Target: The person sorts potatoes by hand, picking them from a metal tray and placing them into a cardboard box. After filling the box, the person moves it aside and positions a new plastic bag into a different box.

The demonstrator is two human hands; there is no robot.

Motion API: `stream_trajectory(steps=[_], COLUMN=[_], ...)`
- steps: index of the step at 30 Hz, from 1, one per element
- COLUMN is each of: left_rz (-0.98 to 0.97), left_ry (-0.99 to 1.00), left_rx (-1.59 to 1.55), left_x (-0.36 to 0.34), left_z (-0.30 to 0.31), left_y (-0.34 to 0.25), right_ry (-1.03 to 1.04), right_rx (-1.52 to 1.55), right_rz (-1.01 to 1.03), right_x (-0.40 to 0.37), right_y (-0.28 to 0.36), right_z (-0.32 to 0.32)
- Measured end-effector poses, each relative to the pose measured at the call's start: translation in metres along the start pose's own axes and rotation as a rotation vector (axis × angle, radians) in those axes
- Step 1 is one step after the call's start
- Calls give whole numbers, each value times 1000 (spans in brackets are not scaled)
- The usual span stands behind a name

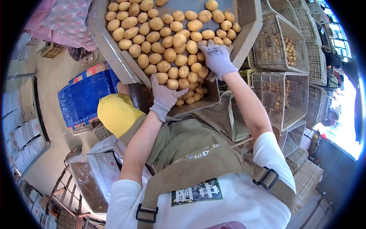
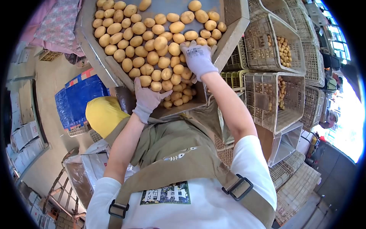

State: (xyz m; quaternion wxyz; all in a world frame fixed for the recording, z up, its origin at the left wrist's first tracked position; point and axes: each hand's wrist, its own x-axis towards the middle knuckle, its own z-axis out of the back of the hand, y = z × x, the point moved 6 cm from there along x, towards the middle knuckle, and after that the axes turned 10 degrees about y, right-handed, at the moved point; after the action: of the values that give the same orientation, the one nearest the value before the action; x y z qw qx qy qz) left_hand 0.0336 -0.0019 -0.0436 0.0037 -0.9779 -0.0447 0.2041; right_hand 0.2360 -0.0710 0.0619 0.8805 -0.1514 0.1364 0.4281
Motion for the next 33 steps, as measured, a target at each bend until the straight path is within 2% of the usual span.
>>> stream_trajectory(steps=[3, 5, 8, 10, 11, 12, 13, 14, 16, 18, 20, 21, 22, 25, 28, 31, 33], left_rz=[3, 3, -16, -57, -164, -267, -268, -268, -72, -6, 24, 24, 21, 9, 20, 5, 16], left_ry=[56, 25, -23, -33, 14, 56, 63, 70, 11, 21, 32, 33, 35, 71, 23, -27, -29], left_rx=[23, -27, 37, 115, 474, 835, 830, 825, 82, 2, -27, -19, -12, -40, -109, -60, -50], left_x=[1, 0, 0, -1, 0, -1, -3, -4, -2, -2, 1, 0, 0, 1, 0, 1, 1], left_z=[0, 3, 5, 5, 5, 11, 11, 11, -1, -3, -9, -11, -12, -10, -3, -4, -6], left_y=[-1, 0, -1, -2, -10, -12, -10, -9, -2, -1, -2, -1, -1, -2, 2, -2, -1], right_ry=[51, 164, -159, -390, -634, -478, -706, -771, -704, -450, -247, -108, 101, 213, 102, -288, -369], right_rx=[45, 2, 146, 285, 139, -74, -44, -298, -378, -21, -162, -179, -233, -192, -169, 194, 453], right_rz=[78, 90, 294, 444, 425, 44, -126, -395, -509, -202, -133, -164, -290, -277, -232, -97, -26], right_x=[19, 28, 10, -31, -49, -42, -65, -78, -70, -37, 14, 46, 55, 73, 61, 29, 5], right_y=[-6, -5, -11, -15, -39, -95, -143, -177, -191, -175, -153, -157, -148, -142, -129, -126, -115], right_z=[5, -3, 4, 62, 81, 70, 84, 87, 102, 103, 75, 46, 44, 46, 61, 66, 64])
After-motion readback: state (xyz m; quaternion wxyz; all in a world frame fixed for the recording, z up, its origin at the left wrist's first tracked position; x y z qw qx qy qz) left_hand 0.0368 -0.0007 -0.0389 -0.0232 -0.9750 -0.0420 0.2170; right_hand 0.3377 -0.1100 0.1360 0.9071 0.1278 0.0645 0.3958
